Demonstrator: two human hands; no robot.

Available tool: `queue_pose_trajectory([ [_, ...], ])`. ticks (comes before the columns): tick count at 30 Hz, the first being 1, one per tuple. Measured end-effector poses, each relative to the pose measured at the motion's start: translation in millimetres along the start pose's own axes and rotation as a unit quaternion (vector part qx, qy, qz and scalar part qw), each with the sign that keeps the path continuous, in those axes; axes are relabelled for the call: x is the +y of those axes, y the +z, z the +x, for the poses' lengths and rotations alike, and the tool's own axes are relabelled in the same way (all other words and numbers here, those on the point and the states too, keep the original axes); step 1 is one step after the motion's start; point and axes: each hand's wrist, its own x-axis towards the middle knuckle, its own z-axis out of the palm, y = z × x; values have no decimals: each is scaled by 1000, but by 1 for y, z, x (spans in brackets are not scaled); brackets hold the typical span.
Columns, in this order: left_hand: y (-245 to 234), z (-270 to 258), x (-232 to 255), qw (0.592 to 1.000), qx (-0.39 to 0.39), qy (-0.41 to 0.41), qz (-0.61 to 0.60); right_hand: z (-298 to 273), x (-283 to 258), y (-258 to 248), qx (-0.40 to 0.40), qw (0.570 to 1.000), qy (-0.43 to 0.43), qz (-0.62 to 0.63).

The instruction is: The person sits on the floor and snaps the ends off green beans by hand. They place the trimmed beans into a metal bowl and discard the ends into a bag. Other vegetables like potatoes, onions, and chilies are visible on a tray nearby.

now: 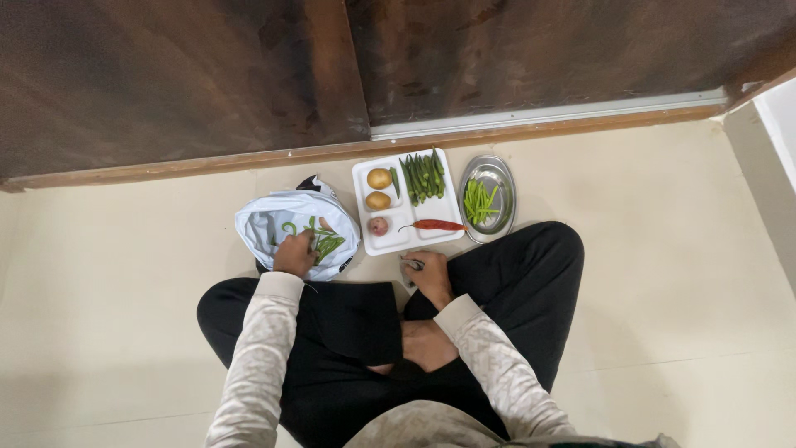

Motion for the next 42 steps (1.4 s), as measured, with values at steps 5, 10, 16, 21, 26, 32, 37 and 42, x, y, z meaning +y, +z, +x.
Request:
queue_pose_trajectory([
  [5, 3, 5, 19, 990, -23, 5, 137, 2, 7, 2, 10, 1000, -13, -10],
  [10, 3, 5, 21, 994, -48, -24, 90, 2, 9, 5, 6, 1000, -1, -6],
  [16, 20, 13, 1, 1000, -6, -8, -14, 2, 11, 5, 11, 1000, -4, -22],
  [21, 33, 17, -17, 999, -9, -8, -53, 1, 13, 5, 13, 1000, -4, -22],
  [26, 17, 8, -1, 989, 134, 29, 47, 1, 11, 1, 42, 998, -41, -13],
  [32, 12, -28, 48, 910, 70, -110, -394, -5, -12, -9, 121, 990, -70, 25],
  [37, 83, -27, 90, 799, -10, -49, -599, -9, -29, -22, 171, 967, -186, 20],
  [42, 129, -39, 107, 788, 16, -22, -616, -17, -37, -31, 121, 959, -255, 10],
])
